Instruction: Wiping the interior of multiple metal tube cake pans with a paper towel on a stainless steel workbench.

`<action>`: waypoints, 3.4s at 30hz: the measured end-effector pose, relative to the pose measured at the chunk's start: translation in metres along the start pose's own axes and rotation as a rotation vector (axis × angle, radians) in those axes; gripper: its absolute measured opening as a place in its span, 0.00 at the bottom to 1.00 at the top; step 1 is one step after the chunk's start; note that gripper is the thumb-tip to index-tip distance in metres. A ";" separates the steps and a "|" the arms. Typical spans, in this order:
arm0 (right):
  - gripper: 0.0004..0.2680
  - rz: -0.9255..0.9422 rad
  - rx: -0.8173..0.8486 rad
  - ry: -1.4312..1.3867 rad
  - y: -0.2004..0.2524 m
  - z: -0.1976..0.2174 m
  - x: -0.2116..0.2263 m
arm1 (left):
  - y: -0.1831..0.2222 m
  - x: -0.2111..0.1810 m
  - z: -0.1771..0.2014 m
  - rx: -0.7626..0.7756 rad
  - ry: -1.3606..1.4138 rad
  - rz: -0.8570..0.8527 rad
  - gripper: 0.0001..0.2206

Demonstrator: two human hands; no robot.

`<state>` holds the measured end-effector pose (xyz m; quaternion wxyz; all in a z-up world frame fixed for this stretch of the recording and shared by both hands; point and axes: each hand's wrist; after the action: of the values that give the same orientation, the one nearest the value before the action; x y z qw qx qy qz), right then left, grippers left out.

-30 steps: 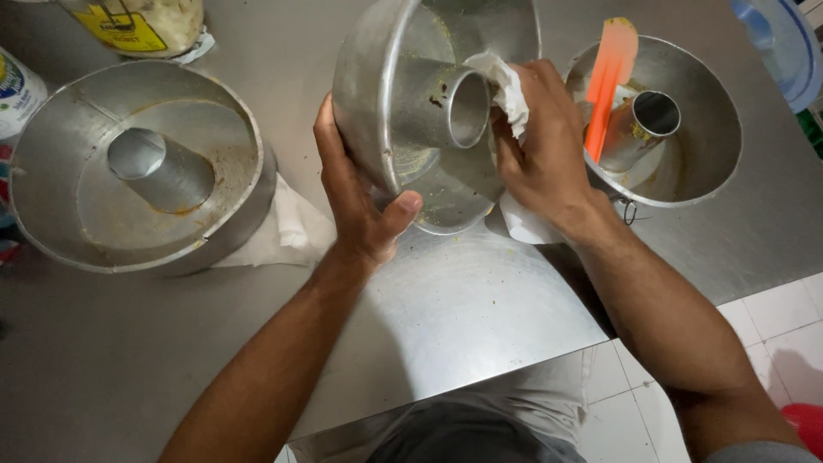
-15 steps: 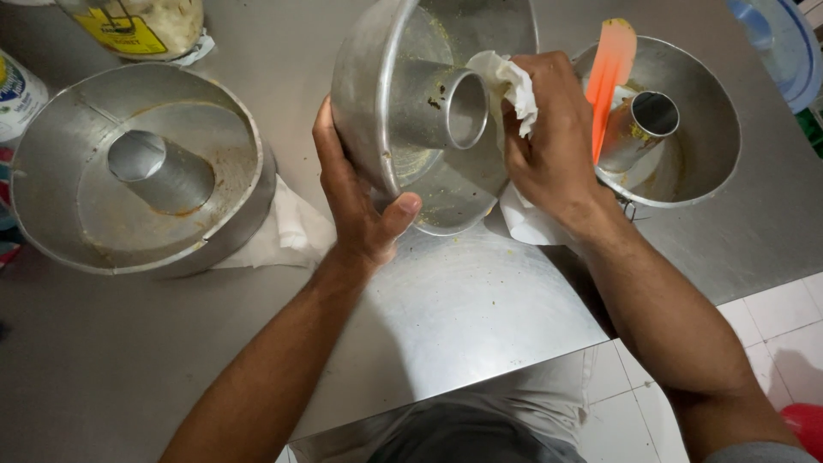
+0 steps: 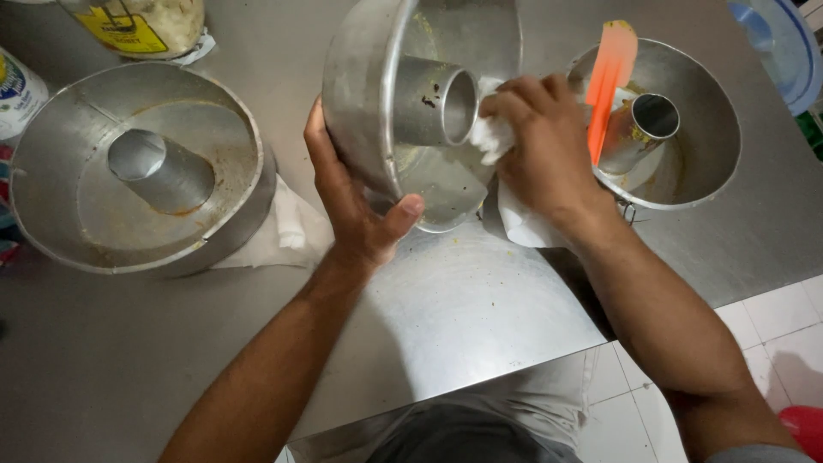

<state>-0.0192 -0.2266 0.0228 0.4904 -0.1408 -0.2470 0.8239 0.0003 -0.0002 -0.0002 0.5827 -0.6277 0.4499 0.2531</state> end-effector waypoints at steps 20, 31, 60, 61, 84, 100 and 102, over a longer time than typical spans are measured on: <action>0.17 0.118 0.363 -1.138 -0.020 0.029 0.063 | -0.001 -0.014 0.002 0.045 -0.185 -0.031 0.47; 0.21 0.282 0.253 -1.125 -0.021 0.030 0.067 | -0.002 -0.010 0.005 0.028 -0.183 0.009 0.48; 0.29 0.273 0.304 -0.496 0.004 -0.012 0.054 | -0.006 -0.010 -0.009 0.032 -0.205 -0.037 0.47; 0.28 0.278 0.300 -0.497 0.003 -0.011 0.055 | -0.006 -0.011 -0.009 0.035 -0.197 -0.013 0.47; 0.28 0.255 0.298 -0.435 0.006 -0.018 0.048 | -0.010 -0.002 -0.014 0.062 -0.161 -0.028 0.47; 0.26 0.278 0.248 -0.388 0.004 -0.017 0.044 | -0.018 0.004 -0.017 0.030 -0.128 -0.014 0.48; 0.25 0.282 0.252 -0.384 0.005 -0.016 0.045 | -0.018 0.002 -0.016 0.034 -0.136 -0.024 0.48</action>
<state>-0.0369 -0.1844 0.0073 0.3287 0.0470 -0.2089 0.9198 0.0134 -0.0178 0.0098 0.6254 -0.6043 0.4062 0.2804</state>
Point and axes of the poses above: each hand's wrist, its own y-axis away from the middle knuckle, its own z-axis out of the back of the hand, x = y × z, and after that the axes turned 12 degrees about z, right-handed
